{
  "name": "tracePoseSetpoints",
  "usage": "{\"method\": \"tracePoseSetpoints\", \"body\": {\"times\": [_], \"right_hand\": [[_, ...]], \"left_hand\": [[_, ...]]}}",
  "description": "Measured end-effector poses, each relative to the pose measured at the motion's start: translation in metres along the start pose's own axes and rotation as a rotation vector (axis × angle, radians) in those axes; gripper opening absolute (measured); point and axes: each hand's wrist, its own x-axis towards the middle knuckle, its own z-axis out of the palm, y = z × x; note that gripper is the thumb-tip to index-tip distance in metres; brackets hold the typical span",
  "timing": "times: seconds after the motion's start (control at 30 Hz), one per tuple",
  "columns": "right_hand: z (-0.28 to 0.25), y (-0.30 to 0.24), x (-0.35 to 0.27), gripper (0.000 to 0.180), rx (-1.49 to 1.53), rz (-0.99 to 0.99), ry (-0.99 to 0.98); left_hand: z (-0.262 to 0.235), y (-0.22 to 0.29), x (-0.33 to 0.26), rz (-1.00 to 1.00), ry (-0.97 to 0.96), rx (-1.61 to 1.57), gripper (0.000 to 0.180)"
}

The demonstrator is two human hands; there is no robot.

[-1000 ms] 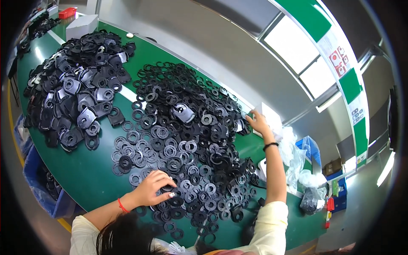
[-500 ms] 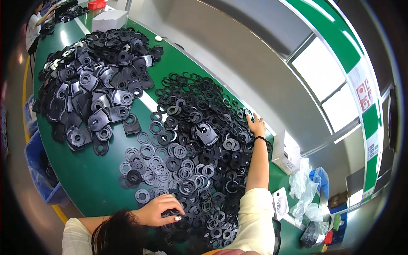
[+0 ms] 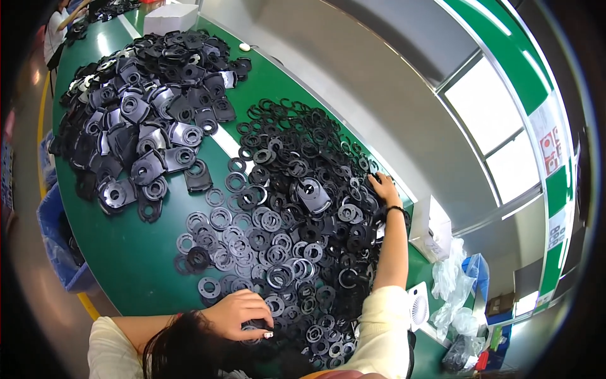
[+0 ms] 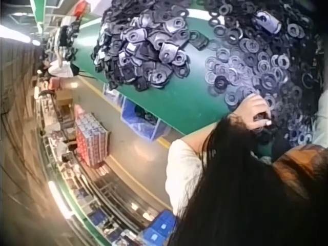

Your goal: Inspecting and sorting small black plastic components on a workbench in an assembly line.

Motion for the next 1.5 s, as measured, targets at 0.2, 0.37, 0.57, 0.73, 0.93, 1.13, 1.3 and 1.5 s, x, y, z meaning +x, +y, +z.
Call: {"method": "tracePoseSetpoints", "body": {"times": [0.2,0.37,0.57,0.73,0.93,1.13,1.3,1.5], "right_hand": [[-0.029,0.016,-0.046,0.061,-0.075,-0.178,-0.302],[-0.086,0.01,-0.091,0.06,0.178,0.102,-0.458],[-0.033,0.082,-0.03,0.054,-0.079,0.091,0.392],[0.032,0.093,-0.031,0.072,-0.026,0.427,0.061],[0.011,0.088,-0.057,0.07,-0.023,0.153,0.011],[-0.031,0.022,-0.097,0.06,0.147,-0.062,-0.325],[-0.041,-0.027,-0.157,0.052,0.604,-0.184,-0.281],[-0.048,-0.05,-0.213,0.037,0.42,-0.572,-0.469]], "left_hand": [[0.002,-0.001,-0.001,0.009,0.005,0.032,0.017],[0.004,-0.001,-0.004,-0.019,-0.003,0.061,0.016],[0.003,0.0,-0.003,-0.003,-0.027,0.028,0.016],[0.003,0.0,-0.003,-0.02,-0.006,0.042,0.016],[0.001,0.003,-0.001,-0.019,-0.018,0.044,0.015],[0.002,0.001,-0.001,-0.012,-0.005,0.068,0.013],[0.007,0.001,-0.004,0.003,-0.009,0.081,0.013],[0.01,0.003,-0.004,0.041,0.001,0.094,0.015]]}}
